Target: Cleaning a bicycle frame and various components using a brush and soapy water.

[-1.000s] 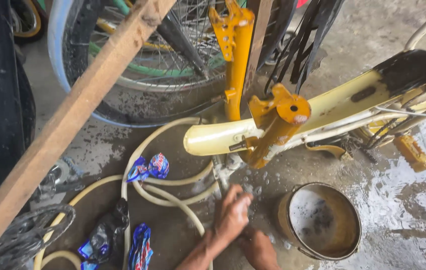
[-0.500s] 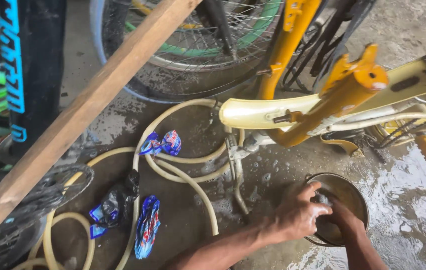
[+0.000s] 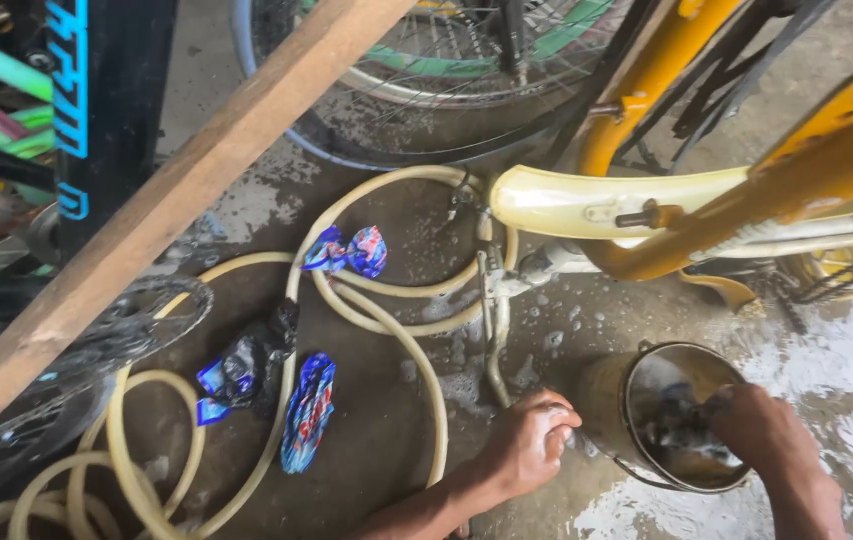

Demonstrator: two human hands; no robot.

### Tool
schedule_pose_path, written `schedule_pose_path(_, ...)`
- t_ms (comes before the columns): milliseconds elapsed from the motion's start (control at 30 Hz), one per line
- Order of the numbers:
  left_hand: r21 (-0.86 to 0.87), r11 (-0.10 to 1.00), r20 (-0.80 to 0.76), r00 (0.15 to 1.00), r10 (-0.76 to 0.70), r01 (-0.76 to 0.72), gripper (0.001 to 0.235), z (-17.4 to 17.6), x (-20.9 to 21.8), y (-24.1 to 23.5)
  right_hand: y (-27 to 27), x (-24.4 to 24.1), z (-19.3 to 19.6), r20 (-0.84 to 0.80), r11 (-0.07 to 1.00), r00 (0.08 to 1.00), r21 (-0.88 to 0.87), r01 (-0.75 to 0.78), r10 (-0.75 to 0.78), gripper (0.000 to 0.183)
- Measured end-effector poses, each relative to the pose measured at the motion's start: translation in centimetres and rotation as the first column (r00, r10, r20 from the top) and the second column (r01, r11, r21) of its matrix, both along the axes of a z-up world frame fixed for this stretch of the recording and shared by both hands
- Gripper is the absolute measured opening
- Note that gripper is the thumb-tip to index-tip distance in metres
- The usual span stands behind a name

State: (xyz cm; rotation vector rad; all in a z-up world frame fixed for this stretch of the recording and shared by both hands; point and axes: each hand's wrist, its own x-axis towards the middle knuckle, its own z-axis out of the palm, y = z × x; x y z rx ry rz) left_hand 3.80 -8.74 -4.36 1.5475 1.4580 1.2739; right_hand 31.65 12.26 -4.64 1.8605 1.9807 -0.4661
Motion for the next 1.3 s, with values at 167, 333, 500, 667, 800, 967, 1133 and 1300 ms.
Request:
schedule_pose_path(167,0.035,0.996,-0.002,0.996,-0.086,0.086,0.028,2.6,1.6,2.8,-4.2,-5.1,14.0,-0.147,0.975,0.966,0.025,0.22,-0.214,0.041)
schedule_pose_path(333,-0.025,0.991,0.381,0.918,-0.113,0.133,0.071,6.9,1.1,4.6,-6.6,-8.9,14.1,-0.86,0.958,0.424,-0.267,0.101,-0.284,0.047)
schedule_pose_path(500,-0.362,0.893,0.455,0.785,0.42,-0.268,0.042,7.0,-3.9,7.8,-8.5,-17.3,11.7,-0.965,0.949,0.081,-0.261,-0.177,-0.25,0.049)
schedule_pose_path(667,0.283,0.879,-0.326,0.824,0.464,-0.383,0.064,-3.4,-8.6,13.4,-9.7,-20.7,7.6,-0.916,0.931,0.166,-0.359,0.067,-0.365,0.043)
schedule_pose_path(800,0.334,0.892,-0.523,0.728,0.443,-0.303,0.102,-4.3,-9.7,15.1,-9.7,-21.0,1.9,-0.86,0.86,0.043,-0.504,0.076,-0.508,0.036)
schedule_pose_path(967,0.062,0.987,-0.59,0.792,0.155,-0.147,0.112,-1.0,-13.8,19.4,-9.4,-22.1,-0.1,-0.824,0.815,0.009,-0.559,0.156,-0.567,0.027)
schedule_pose_path(1133,-0.221,0.971,-0.664,0.716,-0.215,0.087,0.062,-1.8,-14.6,22.1,-10.6,-23.3,1.1,-0.754,0.749,-0.007,-0.653,0.112,-0.657,0.029)
schedule_pose_path(1300,-0.11,0.988,-0.589,0.808,0.021,-0.107,0.049,-1.3,-11.9,19.2,-11.2,-22.3,-2.9,-0.732,0.721,-0.049,-0.678,0.145,-0.679,0.028)
